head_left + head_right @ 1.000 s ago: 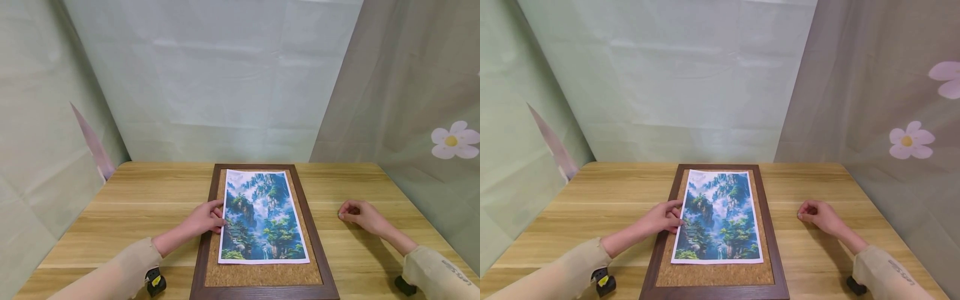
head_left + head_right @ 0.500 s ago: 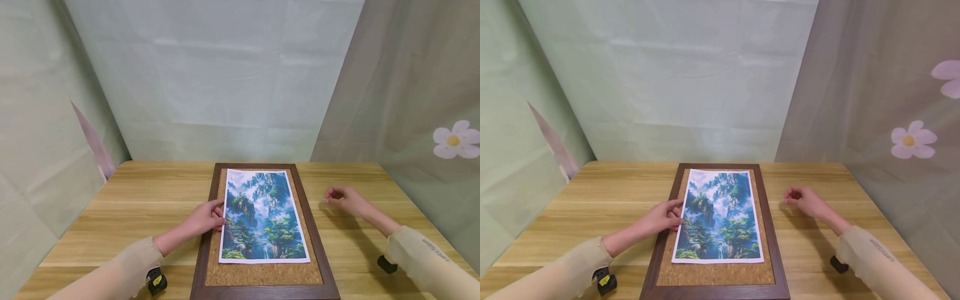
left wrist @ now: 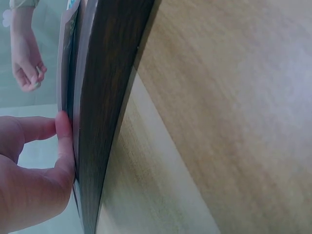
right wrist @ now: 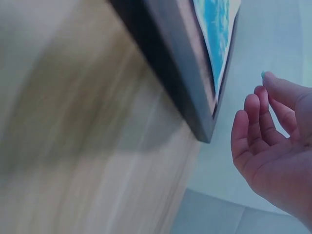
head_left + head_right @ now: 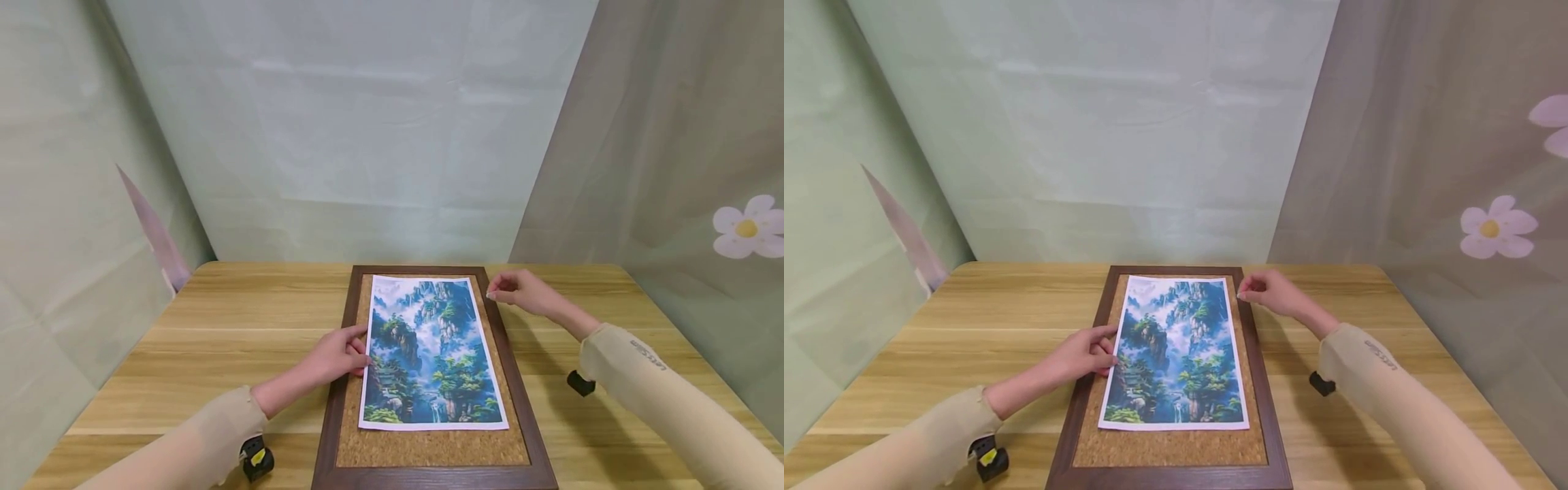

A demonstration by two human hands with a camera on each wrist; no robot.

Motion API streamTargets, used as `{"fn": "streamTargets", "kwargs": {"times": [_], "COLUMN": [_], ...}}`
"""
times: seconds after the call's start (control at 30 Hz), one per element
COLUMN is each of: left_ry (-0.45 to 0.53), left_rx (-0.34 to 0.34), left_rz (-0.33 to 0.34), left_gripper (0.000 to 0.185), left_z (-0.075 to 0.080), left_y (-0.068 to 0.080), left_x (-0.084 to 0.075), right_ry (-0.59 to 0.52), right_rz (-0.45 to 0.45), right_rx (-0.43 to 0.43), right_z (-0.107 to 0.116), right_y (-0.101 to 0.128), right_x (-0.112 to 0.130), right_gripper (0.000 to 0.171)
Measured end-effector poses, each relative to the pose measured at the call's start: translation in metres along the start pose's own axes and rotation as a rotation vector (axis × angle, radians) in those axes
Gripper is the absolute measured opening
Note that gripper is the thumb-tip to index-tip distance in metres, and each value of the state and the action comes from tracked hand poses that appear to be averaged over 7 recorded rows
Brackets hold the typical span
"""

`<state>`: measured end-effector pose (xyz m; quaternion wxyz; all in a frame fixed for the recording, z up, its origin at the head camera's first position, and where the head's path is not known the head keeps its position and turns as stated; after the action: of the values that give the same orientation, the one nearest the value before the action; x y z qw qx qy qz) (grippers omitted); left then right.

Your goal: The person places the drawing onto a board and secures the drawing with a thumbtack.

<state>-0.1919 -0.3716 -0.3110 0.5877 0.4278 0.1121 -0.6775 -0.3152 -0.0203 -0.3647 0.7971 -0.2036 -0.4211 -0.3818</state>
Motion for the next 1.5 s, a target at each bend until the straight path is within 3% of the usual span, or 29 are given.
{"fn": "streamTargets", "kwargs": {"times": [0.3, 0.5, 1.0, 1.27, 1.5], "left_ry": [-0.006, -0.004, -0.010, -0.008, -0.015], "left_rx": [-0.001, 0.005, 0.011, 0.018, 0.024], "left_rz": [0.003, -0.001, -0.020, -0.009, -0.022], "left_gripper": [0.066, 0.066, 0.067, 0.067, 0.068], "left_z": [0.000, 0.000, 0.001, -0.002, -0.002], "left_y": [-0.002, -0.002, -0.001, 0.002, 0.001], "left_x": [0.002, 0.002, 0.003, 0.000, -0.001], "right_ry": [-0.011, -0.035, -0.189, -0.308, -0.308], "right_rz": [0.033, 0.021, -0.043, -0.122, -0.089], "right_rx": [0.093, 0.083, 0.096, 0.067, 0.026], "right_z": [-0.004, -0.009, -0.027, -0.039, -0.045], "right_y": [-0.049, -0.071, -0.110, -0.127, -0.130], "right_x": [0.016, 0.022, 0.039, 0.025, 0.021], "right_gripper": [0.020, 0.018, 0.013, 0.019, 0.013]}}
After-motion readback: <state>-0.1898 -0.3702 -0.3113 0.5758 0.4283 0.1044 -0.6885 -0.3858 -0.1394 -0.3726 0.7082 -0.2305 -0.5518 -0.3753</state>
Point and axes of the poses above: each hand's wrist, its own y-axis away from the middle knuckle, its own z-axis out of the back of the hand, x = y × z, the point moved 2 cm from there along -y, towards the middle knuckle, and after that the axes turned 10 degrees about x, right-handed, at the moved point
